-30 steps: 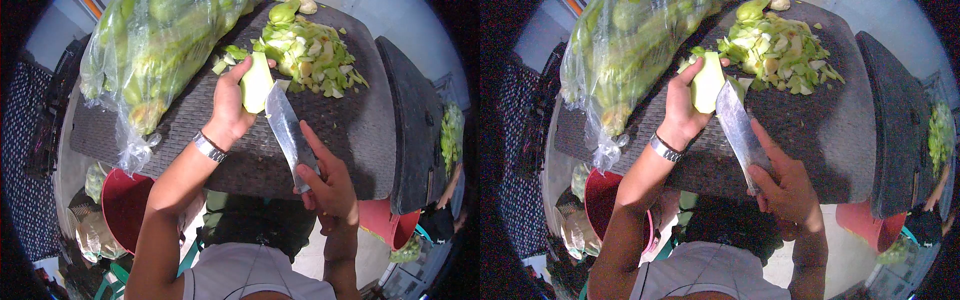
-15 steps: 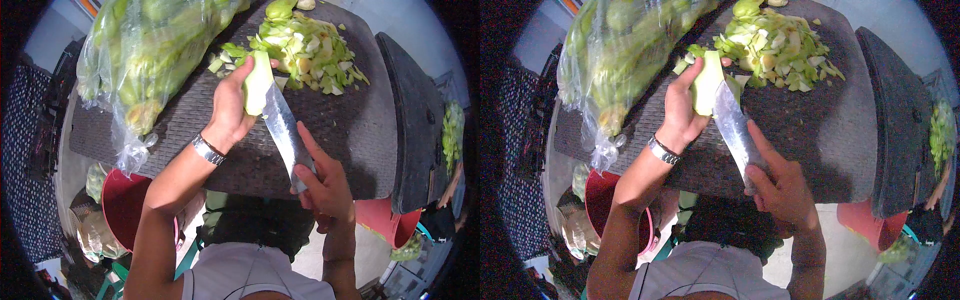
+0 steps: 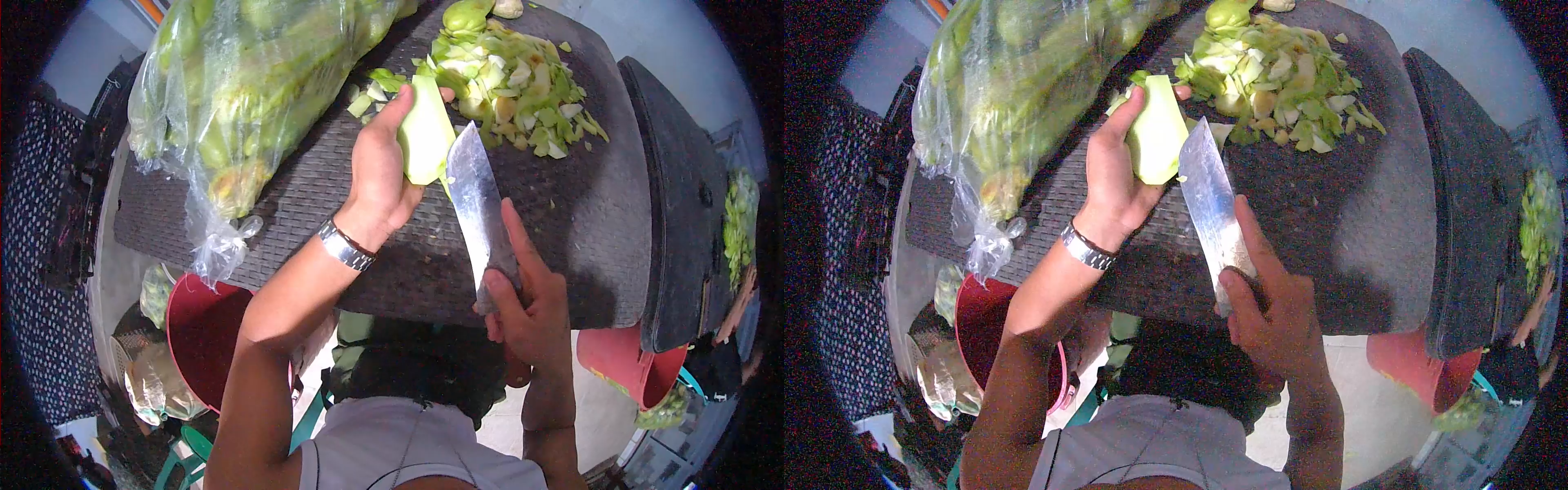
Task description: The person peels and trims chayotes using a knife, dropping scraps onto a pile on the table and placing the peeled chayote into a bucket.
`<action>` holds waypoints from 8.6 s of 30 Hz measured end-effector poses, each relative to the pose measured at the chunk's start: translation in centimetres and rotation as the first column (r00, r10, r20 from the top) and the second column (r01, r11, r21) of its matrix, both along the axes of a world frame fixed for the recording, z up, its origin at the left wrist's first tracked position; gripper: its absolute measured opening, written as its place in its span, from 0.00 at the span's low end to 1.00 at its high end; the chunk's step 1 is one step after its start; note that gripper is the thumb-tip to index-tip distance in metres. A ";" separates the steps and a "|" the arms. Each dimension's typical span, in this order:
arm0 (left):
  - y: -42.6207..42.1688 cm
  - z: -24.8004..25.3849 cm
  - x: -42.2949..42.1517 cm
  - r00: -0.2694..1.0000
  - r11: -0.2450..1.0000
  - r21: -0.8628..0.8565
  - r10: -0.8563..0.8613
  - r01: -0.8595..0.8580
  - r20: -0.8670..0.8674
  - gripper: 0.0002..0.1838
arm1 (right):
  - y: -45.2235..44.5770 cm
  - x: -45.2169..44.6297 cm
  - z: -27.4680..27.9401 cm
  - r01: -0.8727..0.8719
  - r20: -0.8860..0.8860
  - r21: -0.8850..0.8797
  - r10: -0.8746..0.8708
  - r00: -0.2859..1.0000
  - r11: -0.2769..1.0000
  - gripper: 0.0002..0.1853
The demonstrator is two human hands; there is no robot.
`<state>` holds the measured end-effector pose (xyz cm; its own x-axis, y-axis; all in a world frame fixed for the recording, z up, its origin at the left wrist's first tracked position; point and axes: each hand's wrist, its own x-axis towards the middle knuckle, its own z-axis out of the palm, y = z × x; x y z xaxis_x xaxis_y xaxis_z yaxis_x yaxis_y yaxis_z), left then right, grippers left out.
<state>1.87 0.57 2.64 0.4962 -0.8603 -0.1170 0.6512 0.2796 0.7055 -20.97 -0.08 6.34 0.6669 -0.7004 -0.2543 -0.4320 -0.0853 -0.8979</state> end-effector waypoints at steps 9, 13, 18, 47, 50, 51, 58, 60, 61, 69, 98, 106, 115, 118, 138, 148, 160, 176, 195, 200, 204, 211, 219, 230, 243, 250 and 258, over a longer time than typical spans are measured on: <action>-0.1 0.3 -0.4 0.999 1.000 0.013 0.008 -0.007 -0.041 0.25 | 0.1 0.3 -0.5 0.025 0.096 0.047 -0.029 0.995 0.999 0.38; 0.0 0.0 -0.2 0.998 0.999 -0.001 -0.052 0.052 -0.036 0.25 | -0.1 0.2 -0.7 0.005 0.090 0.031 -0.007 0.996 1.000 0.38; -0.1 -0.5 -0.2 0.992 0.993 -0.028 -0.119 0.118 -0.038 0.25 | -0.5 0.4 -1.4 -0.013 0.105 0.002 0.013 0.994 1.000 0.38; -0.2 -0.4 2.5 0.998 0.996 -0.088 -0.001 -0.004 -0.060 0.22 | -1.3 -1.3 -1.2 0.049 0.062 -0.138 -0.040 0.997 0.989 0.37; -0.6 -1.1 1.5 0.976 0.986 -0.090 0.119 -0.137 -0.182 0.22 | -0.6 -1.0 -1.0 -0.161 -0.110 -0.491 0.122 0.986 0.856 0.35; -0.6 -1.0 1.0 0.973 0.981 -0.075 0.167 -0.181 -0.159 0.22 | 0.3 -0.6 -0.5 -0.219 -0.176 -0.543 0.145 0.974 0.810 0.35; 0.2 -0.6 0.2 0.980 0.979 -0.068 0.185 -0.190 -0.079 0.23 | 3.1 0.8 0.3 -0.268 -0.235 -0.580 0.157 0.959 0.769 0.41; 0.3 -0.6 0.2 0.977 0.978 -0.073 0.190 -0.198 -0.101 0.23 | 3.3 1.0 0.4 -0.281 -0.249 -0.581 0.161 0.955 0.764 0.42; 0.2 -0.6 0.2 0.975 0.977 -0.077 0.191 -0.201 -0.112 0.23 | 3.4 1.1 0.5 -0.294 -0.270 -0.578 0.162 0.949 0.761 0.42; -0.1 -0.6 0.1 0.972 0.969 -0.163 0.155 -0.184 -0.175 0.23 | 3.3 1.4 0.3 -0.310 -0.263 -0.558 0.190 0.946 0.770 0.43; 0.2 -0.9 -1.9 0.964 0.944 -0.212 0.264 -0.252 0.026 0.27 | 4.0 2.6 -0.7 -0.246 -0.236 -0.533 0.136 0.962 0.810 0.46; 0.3 -1.1 -2.1 0.932 0.921 -0.238 0.343 -0.309 0.119 0.27 | 4.0 3.3 0.0 -0.257 -0.239 -0.518 0.150 0.959 0.816 0.47; 0.2 -0.2 -2.1 0.896 0.917 -0.224 0.379 -0.330 0.231 0.24 | 3.6 3.2 -0.3 -0.180 -0.128 -0.513 0.132 0.983 0.840 0.41; 0.4 0.4 -2.1 0.875 0.937 -0.155 0.348 -0.314 0.335 0.21 | 2.5 2.4 -0.3 -0.192 -0.081 -0.477 0.174 0.981 0.857 0.42; -0.7 -0.2 0.1 0.986 0.982 0.150 0.129 -0.113 -0.101 0.23 | 0.4 1.3 -0.4 0.102 0.189 0.017 -0.104 0.976 0.995 0.34; -0.2 0.0 1.5 0.945 0.967 -0.094 -0.253 0.239 -0.208 0.26 | -10.9 2.8 -0.7 0.162 0.250 -0.101 -0.132 0.959 0.982 0.33; -4.0 0.7 -0.1 0.942 0.948 0.094 -0.313 0.303 0.122 0.34 | -16.5 3.9 -4.6 0.242 0.248 -0.093 -0.213 0.945 0.966 0.34; -3.4 -1.5 0.0 0.951 0.961 0.055 -0.277 0.272 0.136 0.25 | -14.9 4.3 -4.9 0.169 0.287 -0.087 -0.138 0.948 0.982 0.35; -3.1 -2.1 0.5 0.967 0.964 -0.088 -0.244 0.250 0.075 0.24 | -11.9 3.9 -2.6 -0.082 0.387 0.225 -0.012 0.922 0.971 0.20; -3.7 -2.6 1.1 0.967 0.974 -0.033 -0.225 0.222 -0.122 0.15 | -11.8 4.0 -2.7 -0.034 0.380 0.184 -0.040 0.924 0.982 0.20; -3.9 -2.3 0.7 0.987 0.989 0.065 -0.130 0.136 -0.091 0.14 | -11.8 3.9 -2.9 0.039 0.313 0.027 -0.046 0.949 0.999 0.20; -3.6 -1.4 -2.3 0.984 0.993 -0.073 -0.084 0.097 0.157 0.18 | -9.7 4.3 -2.5 0.115 0.171 -0.403 -0.049 0.984 0.908 0.26; -3.1 -1.5 -4.3 0.970 0.993 -0.077 -0.065 0.085 0.235 0.19 | -10.3 4.6 -4.0 0.119 0.233 -0.321 -0.043 0.971 0.940 0.30; -2.3 0.4 -1.7 0.970 0.971 0.023 -0.236 0.238 -0.050 0.25 | -11.9 3.8 -2.6 0.162 0.234 -0.071 -0.142 0.962 0.984 0.20; -2.1 -0.4 0.6 0.869 0.936 -0.186 -0.348 0.300 -0.351 0.23 | -4.2 -1.0 1.5 0.052 0.151 0.197 -0.082 0.985 0.979 0.42; -2.4 0.1 -0.4 0.895 0.930 -0.162 -0.364 0.331 -0.257 0.25 | -2.7 -2.3 2.4 0.082 0.070 0.241 -0.101 0.992 0.967 0.43; -2.5 -0.4 -1.3 0.944 0.939 -0.176 -0.315 0.296 -0.094 0.26 | -1.3 -2.1 2.5 0.047 0.025 0.197 -0.053 0.998 0.979 0.41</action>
